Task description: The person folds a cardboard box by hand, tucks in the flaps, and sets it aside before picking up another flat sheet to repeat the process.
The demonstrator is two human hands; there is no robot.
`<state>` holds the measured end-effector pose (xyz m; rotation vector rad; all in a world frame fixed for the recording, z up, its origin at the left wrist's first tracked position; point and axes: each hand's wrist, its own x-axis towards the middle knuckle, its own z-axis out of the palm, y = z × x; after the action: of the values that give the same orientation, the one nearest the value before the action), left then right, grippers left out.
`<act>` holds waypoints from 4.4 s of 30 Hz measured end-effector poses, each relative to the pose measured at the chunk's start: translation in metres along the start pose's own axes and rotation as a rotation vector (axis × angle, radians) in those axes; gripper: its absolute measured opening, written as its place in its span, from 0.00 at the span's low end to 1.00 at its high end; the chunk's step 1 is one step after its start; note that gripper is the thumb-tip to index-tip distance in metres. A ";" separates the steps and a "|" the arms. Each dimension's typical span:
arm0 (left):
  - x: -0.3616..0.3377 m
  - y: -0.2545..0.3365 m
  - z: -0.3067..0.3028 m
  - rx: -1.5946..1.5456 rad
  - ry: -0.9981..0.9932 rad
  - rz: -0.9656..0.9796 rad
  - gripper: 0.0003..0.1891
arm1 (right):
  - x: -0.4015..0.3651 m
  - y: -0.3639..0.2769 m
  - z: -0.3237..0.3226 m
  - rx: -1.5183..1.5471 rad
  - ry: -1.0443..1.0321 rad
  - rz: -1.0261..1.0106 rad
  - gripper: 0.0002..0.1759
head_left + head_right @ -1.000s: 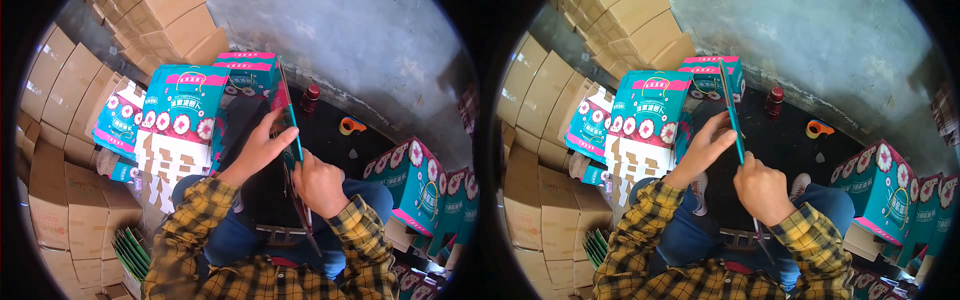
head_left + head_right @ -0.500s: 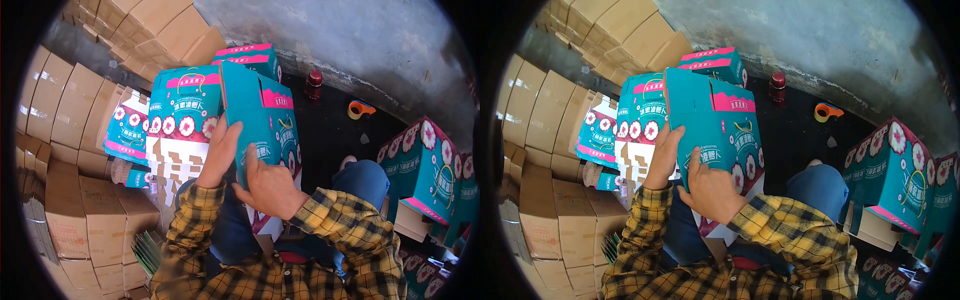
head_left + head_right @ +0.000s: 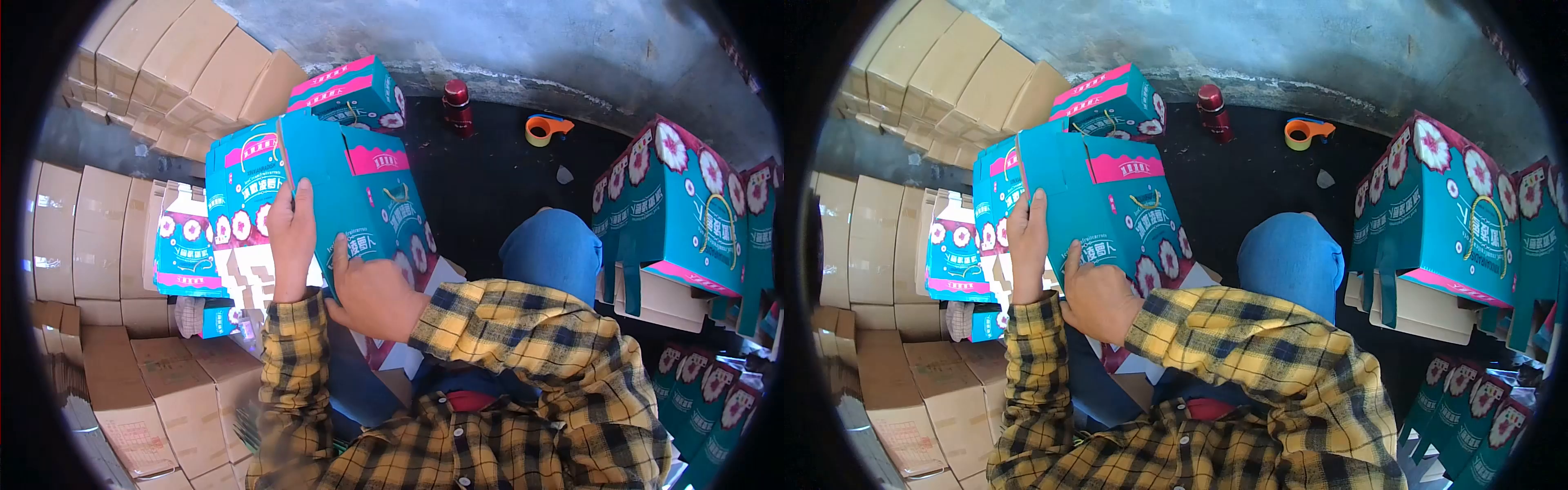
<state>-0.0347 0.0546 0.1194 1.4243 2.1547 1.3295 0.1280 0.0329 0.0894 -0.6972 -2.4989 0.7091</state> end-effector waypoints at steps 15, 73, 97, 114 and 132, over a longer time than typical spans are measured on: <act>0.007 0.022 -0.002 -0.199 -0.041 -0.085 0.18 | 0.005 0.015 -0.021 -0.056 0.004 -0.019 0.40; 0.147 -0.363 0.005 1.283 -0.163 0.062 0.58 | 0.002 0.154 -0.148 0.062 -0.274 0.326 0.21; 0.165 -0.399 -0.021 1.122 -0.218 0.277 0.53 | 0.004 0.155 -0.146 0.159 -0.323 0.449 0.20; 0.145 -0.271 -0.019 0.792 -0.682 0.057 0.42 | 0.024 0.142 -0.137 0.163 -0.149 0.402 0.15; -0.057 0.004 -0.014 -0.137 -0.873 0.241 0.27 | 0.004 0.120 -0.140 -0.018 -0.092 0.195 0.11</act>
<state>-0.0121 -0.0002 0.1153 1.7902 1.3281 0.6719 0.2414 0.1732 0.1289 -0.9444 -2.5458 0.8049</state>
